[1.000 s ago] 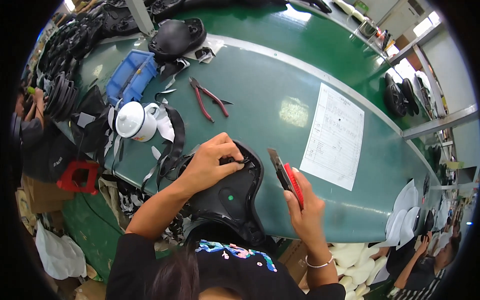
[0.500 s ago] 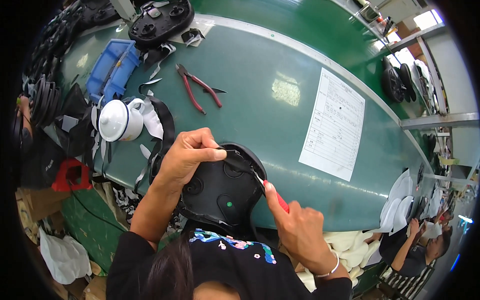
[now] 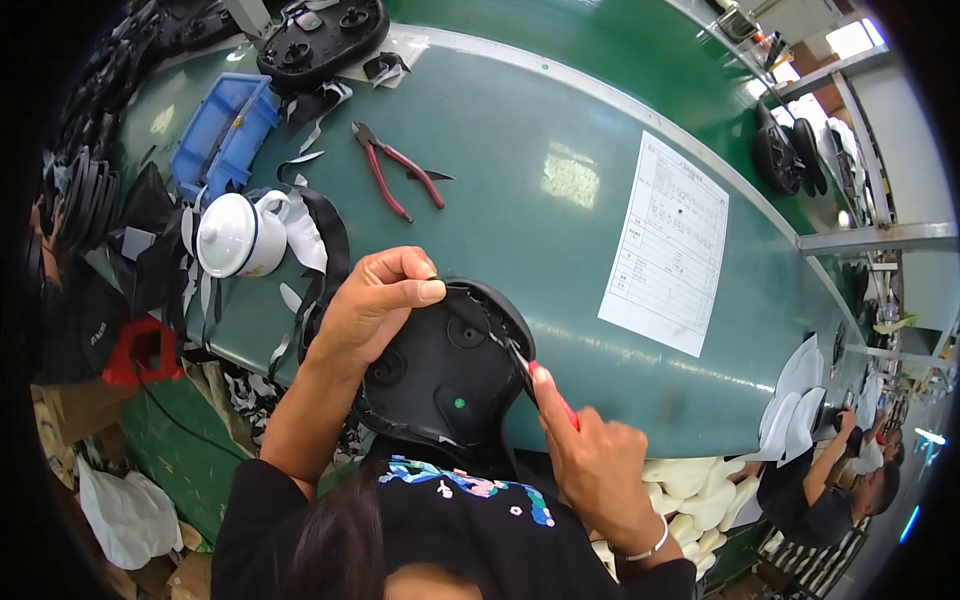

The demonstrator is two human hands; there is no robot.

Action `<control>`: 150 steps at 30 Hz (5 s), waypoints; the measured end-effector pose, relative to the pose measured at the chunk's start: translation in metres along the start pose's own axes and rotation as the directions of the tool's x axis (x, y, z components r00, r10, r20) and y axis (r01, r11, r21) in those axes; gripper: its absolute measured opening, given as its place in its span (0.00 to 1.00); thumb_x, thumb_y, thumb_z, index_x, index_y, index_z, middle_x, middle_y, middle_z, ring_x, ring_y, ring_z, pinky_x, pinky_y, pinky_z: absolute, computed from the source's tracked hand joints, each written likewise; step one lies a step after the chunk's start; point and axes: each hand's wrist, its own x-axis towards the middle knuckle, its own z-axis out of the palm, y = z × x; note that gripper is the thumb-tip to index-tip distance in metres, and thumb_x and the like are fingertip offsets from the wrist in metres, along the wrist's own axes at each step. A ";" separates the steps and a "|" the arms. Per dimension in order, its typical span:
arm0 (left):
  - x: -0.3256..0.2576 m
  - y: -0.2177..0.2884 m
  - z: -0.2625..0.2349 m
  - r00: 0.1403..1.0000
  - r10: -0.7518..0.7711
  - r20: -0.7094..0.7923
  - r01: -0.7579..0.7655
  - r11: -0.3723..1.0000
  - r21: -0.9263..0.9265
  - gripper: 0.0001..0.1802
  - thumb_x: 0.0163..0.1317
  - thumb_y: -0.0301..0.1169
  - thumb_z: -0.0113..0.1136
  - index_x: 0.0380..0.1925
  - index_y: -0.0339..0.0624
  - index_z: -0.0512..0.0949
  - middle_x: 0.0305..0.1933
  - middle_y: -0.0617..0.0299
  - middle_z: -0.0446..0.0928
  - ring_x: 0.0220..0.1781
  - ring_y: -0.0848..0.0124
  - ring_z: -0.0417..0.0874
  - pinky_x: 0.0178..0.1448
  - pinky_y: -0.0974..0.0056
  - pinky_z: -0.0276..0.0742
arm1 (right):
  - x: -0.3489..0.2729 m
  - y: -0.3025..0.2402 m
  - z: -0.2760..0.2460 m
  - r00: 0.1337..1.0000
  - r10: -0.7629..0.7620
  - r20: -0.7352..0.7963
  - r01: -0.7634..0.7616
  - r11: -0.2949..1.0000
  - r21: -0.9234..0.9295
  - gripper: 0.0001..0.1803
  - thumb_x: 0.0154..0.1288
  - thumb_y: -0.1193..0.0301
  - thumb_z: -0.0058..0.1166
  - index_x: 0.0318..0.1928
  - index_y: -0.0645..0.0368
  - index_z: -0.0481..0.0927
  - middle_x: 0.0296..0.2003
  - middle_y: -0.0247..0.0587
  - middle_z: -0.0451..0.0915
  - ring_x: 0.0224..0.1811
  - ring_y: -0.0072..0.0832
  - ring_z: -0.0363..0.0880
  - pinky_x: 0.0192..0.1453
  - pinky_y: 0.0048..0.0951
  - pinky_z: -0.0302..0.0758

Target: Trimming excess material and inspecting bicycle seats on an assembly line.

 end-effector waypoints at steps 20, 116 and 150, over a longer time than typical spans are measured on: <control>0.011 -0.011 0.018 0.998 -0.030 -0.062 0.040 0.987 0.155 0.10 0.70 0.35 0.48 0.32 0.42 0.67 0.24 0.72 0.60 0.27 0.82 0.59 0.33 0.75 0.56 | -0.004 0.001 0.010 0.997 -0.001 -0.072 0.002 1.000 0.010 0.31 0.57 0.66 0.61 0.63 0.41 0.71 0.13 0.32 0.64 0.10 0.29 0.65 0.16 0.32 0.59; 0.119 0.047 0.006 0.875 0.348 -0.336 -0.174 0.875 0.452 0.18 0.64 0.46 0.56 0.41 0.43 0.74 0.37 0.65 0.76 0.35 0.75 0.77 0.39 0.70 0.68 | 0.058 0.102 0.080 0.808 0.575 -0.126 0.123 0.044 0.991 0.11 0.69 0.64 0.51 0.38 0.59 0.70 0.24 0.35 0.74 0.19 0.19 0.72 0.21 0.19 0.68; 0.626 0.293 -0.282 0.777 0.592 0.214 0.190 -0.545 0.816 0.23 0.63 0.36 0.56 0.54 0.32 0.67 0.48 0.51 0.75 0.49 0.61 0.80 0.54 0.58 0.76 | 0.217 0.102 0.083 0.585 0.796 0.156 -0.098 -0.122 0.988 0.16 0.61 0.67 0.58 0.40 0.65 0.68 0.27 0.44 0.76 0.21 0.25 0.77 0.25 0.27 0.79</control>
